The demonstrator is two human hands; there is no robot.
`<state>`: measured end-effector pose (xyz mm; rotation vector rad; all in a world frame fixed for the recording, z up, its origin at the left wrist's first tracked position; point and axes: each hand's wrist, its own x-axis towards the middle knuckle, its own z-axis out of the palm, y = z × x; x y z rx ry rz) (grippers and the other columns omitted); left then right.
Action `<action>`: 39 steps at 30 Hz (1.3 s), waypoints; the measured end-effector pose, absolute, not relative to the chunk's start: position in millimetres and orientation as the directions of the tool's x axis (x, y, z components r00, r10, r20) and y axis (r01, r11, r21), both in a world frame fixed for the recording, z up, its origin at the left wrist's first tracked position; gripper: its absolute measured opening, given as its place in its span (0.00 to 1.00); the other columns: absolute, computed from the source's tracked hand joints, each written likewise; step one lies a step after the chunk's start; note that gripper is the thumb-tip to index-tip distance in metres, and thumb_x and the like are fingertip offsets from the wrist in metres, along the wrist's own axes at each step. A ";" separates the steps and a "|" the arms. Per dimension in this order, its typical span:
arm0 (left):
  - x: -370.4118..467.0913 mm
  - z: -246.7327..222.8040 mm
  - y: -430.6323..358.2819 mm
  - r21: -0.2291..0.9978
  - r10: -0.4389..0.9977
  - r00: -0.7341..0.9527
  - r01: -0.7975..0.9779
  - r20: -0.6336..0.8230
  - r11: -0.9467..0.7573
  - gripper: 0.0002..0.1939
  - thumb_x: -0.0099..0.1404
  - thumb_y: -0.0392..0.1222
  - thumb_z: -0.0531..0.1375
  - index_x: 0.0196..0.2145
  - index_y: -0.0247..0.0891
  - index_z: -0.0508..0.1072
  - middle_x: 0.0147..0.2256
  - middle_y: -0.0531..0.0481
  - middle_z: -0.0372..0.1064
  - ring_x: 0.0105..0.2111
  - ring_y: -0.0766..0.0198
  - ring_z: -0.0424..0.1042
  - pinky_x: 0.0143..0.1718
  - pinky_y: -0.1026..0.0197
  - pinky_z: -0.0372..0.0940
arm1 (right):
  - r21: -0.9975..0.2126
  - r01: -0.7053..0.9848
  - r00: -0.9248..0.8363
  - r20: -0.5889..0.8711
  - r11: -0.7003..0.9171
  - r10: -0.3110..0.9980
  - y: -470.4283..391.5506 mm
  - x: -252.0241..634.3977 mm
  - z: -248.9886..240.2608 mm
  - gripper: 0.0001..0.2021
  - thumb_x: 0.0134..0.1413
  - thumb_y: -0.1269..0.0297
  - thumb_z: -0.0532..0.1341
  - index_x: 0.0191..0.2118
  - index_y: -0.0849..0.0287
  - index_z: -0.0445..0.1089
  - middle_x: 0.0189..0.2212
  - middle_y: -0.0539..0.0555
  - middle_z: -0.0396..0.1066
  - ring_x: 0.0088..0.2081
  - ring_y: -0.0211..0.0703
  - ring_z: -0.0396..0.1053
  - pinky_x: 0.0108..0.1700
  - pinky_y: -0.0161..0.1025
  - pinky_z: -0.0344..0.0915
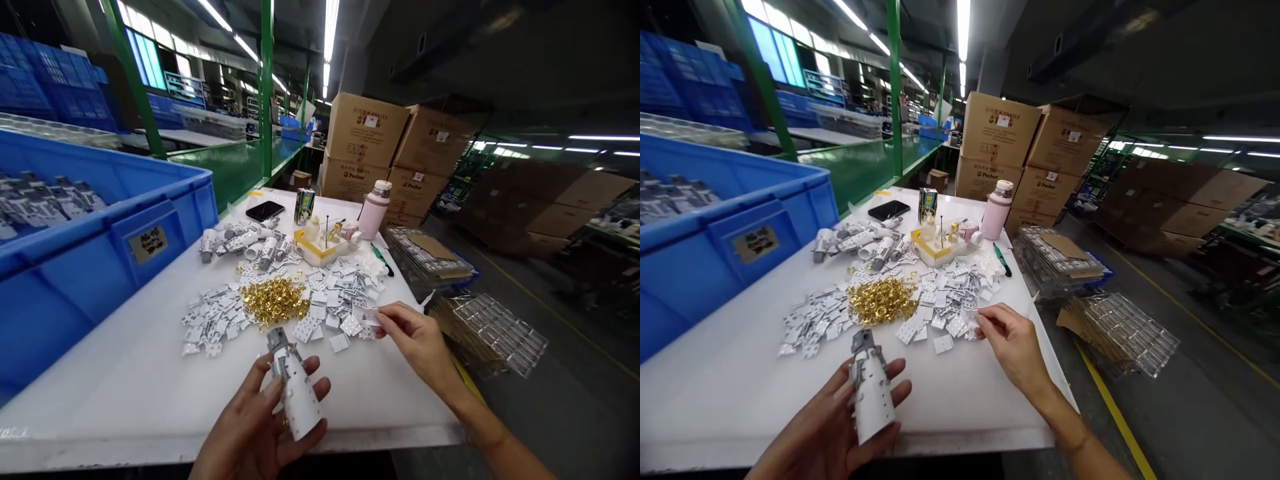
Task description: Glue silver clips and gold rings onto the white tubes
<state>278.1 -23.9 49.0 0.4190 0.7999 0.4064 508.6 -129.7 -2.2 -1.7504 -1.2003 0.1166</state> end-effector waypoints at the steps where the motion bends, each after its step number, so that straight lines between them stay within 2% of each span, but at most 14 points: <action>1: 280.8 47.9 -26.4 0.524 0.516 0.627 -0.193 -0.584 0.829 0.36 0.58 0.24 0.62 0.61 0.37 0.56 0.45 0.37 0.79 0.43 0.44 0.78 0.31 0.52 0.77 | -0.790 0.613 0.530 0.375 -0.038 0.760 -132.5 501.5 3.1 0.11 0.63 0.58 0.58 0.37 0.61 0.72 0.28 0.54 0.74 0.28 0.43 0.75 0.32 0.38 0.75; 4: 285.6 41.4 -35.0 0.588 0.570 0.635 -0.216 -0.522 0.779 0.27 0.63 0.32 0.62 0.58 0.37 0.59 0.50 0.36 0.75 0.47 0.45 0.76 0.34 0.54 0.76 | -0.880 0.474 0.546 0.274 -0.022 0.791 -139.5 476.4 15.9 0.10 0.63 0.58 0.60 0.36 0.60 0.71 0.22 0.50 0.73 0.24 0.40 0.75 0.29 0.34 0.74; 6: 285.9 36.0 -40.1 0.619 0.589 0.655 -0.229 -0.473 0.752 0.22 0.65 0.37 0.61 0.55 0.38 0.61 0.53 0.37 0.73 0.49 0.46 0.75 0.37 0.54 0.75 | -0.898 0.439 0.549 0.282 0.015 0.787 -142.4 457.6 21.5 0.07 0.61 0.61 0.62 0.35 0.59 0.71 0.23 0.48 0.72 0.24 0.37 0.73 0.28 0.31 0.73; 9: 283.5 28.3 -44.1 0.643 0.577 0.710 -0.228 -0.403 0.731 0.16 0.66 0.41 0.60 0.51 0.39 0.66 0.51 0.41 0.73 0.46 0.51 0.75 0.40 0.52 0.75 | -0.811 0.572 0.485 0.452 0.119 0.749 -143.1 432.5 26.2 0.02 0.60 0.69 0.62 0.36 0.56 0.72 0.28 0.47 0.72 0.27 0.33 0.73 0.30 0.27 0.71; 12: 280.3 23.7 -44.6 0.667 0.582 0.736 -0.245 -0.345 0.704 0.10 0.67 0.42 0.59 0.46 0.40 0.69 0.45 0.46 0.74 0.39 0.61 0.73 0.41 0.52 0.74 | -0.673 0.711 0.346 0.584 0.201 0.734 -140.5 419.3 26.7 0.09 0.60 0.76 0.60 0.43 0.56 0.71 0.35 0.49 0.74 0.34 0.33 0.74 0.38 0.27 0.71; 14: 277.8 23.0 -43.9 0.681 0.591 0.734 -0.245 -0.335 0.690 0.09 0.68 0.43 0.58 0.46 0.40 0.68 0.45 0.48 0.74 0.38 0.63 0.72 0.41 0.54 0.74 | -0.665 0.718 0.324 0.580 0.206 0.747 -138.1 418.1 25.4 0.11 0.60 0.76 0.60 0.45 0.56 0.71 0.36 0.49 0.74 0.37 0.33 0.74 0.41 0.28 0.71; 19: 272.4 21.8 -42.7 0.695 0.573 0.738 -0.200 -0.357 0.691 0.12 0.69 0.46 0.57 0.48 0.39 0.66 0.51 0.44 0.71 0.48 0.54 0.72 0.41 0.56 0.74 | -0.823 0.546 0.420 0.430 0.155 0.799 -136.6 421.5 23.0 0.07 0.62 0.73 0.59 0.43 0.55 0.70 0.35 0.49 0.72 0.33 0.33 0.74 0.37 0.27 0.72; 23: 275.6 18.5 -43.2 0.709 0.614 0.712 -0.235 -0.340 0.665 0.10 0.69 0.44 0.57 0.46 0.40 0.67 0.47 0.46 0.73 0.44 0.58 0.73 0.42 0.54 0.74 | -0.761 0.613 0.355 0.504 0.211 0.787 -139.2 417.0 24.0 0.10 0.61 0.76 0.58 0.44 0.56 0.70 0.38 0.51 0.72 0.38 0.37 0.74 0.40 0.32 0.74; 25: 277.2 18.4 -43.0 0.707 0.621 0.701 -0.235 -0.352 0.666 0.11 0.68 0.44 0.59 0.47 0.40 0.66 0.48 0.45 0.72 0.44 0.58 0.73 0.42 0.54 0.74 | -0.757 0.619 0.380 0.520 0.208 0.765 -140.2 417.1 23.8 0.12 0.60 0.76 0.59 0.46 0.55 0.70 0.39 0.51 0.72 0.40 0.37 0.73 0.42 0.31 0.73; 28: 276.3 20.6 -41.6 0.696 0.577 0.725 -0.190 -0.376 0.693 0.14 0.68 0.45 0.59 0.49 0.39 0.66 0.52 0.42 0.71 0.46 0.54 0.74 0.38 0.57 0.74 | -0.863 0.488 0.488 0.395 0.132 0.778 -139.9 424.7 19.8 0.13 0.60 0.71 0.61 0.50 0.50 0.70 0.38 0.49 0.72 0.38 0.34 0.73 0.40 0.26 0.72; 31: 273.6 22.8 -41.1 0.665 0.528 0.753 -0.164 -0.393 0.729 0.14 0.68 0.46 0.58 0.49 0.40 0.67 0.53 0.42 0.70 0.49 0.51 0.73 0.36 0.60 0.74 | -0.973 0.211 0.536 0.197 0.095 0.821 -137.0 433.6 11.4 0.06 0.59 0.65 0.64 0.43 0.52 0.73 0.34 0.48 0.72 0.36 0.33 0.71 0.39 0.25 0.70; 35: 272.4 24.6 -45.5 0.633 0.538 0.736 -0.194 -0.411 0.750 0.14 0.67 0.44 0.59 0.49 0.40 0.66 0.54 0.42 0.71 0.48 0.49 0.74 0.35 0.59 0.74 | -0.991 -0.092 0.556 0.029 0.097 0.831 -132.4 429.9 1.9 0.07 0.55 0.61 0.67 0.35 0.57 0.70 0.27 0.46 0.68 0.26 0.29 0.66 0.30 0.25 0.67; 37: 273.0 25.9 -48.5 0.628 0.556 0.716 -0.211 -0.422 0.749 0.15 0.67 0.44 0.59 0.50 0.40 0.66 0.54 0.40 0.71 0.47 0.48 0.75 0.34 0.58 0.74 | -0.979 -0.179 0.544 -0.013 0.101 0.839 -131.2 423.4 0.1 0.08 0.56 0.60 0.67 0.37 0.57 0.69 0.27 0.46 0.69 0.25 0.30 0.69 0.31 0.27 0.69; 39: 273.9 27.3 -50.2 0.630 0.574 0.702 -0.229 -0.420 0.742 0.15 0.68 0.44 0.58 0.50 0.38 0.67 0.53 0.39 0.72 0.46 0.50 0.75 0.33 0.59 0.74 | -0.976 -0.192 0.542 -0.022 0.099 0.840 -131.5 418.4 -0.3 0.10 0.56 0.60 0.66 0.41 0.56 0.69 0.30 0.48 0.73 0.29 0.36 0.74 0.35 0.32 0.73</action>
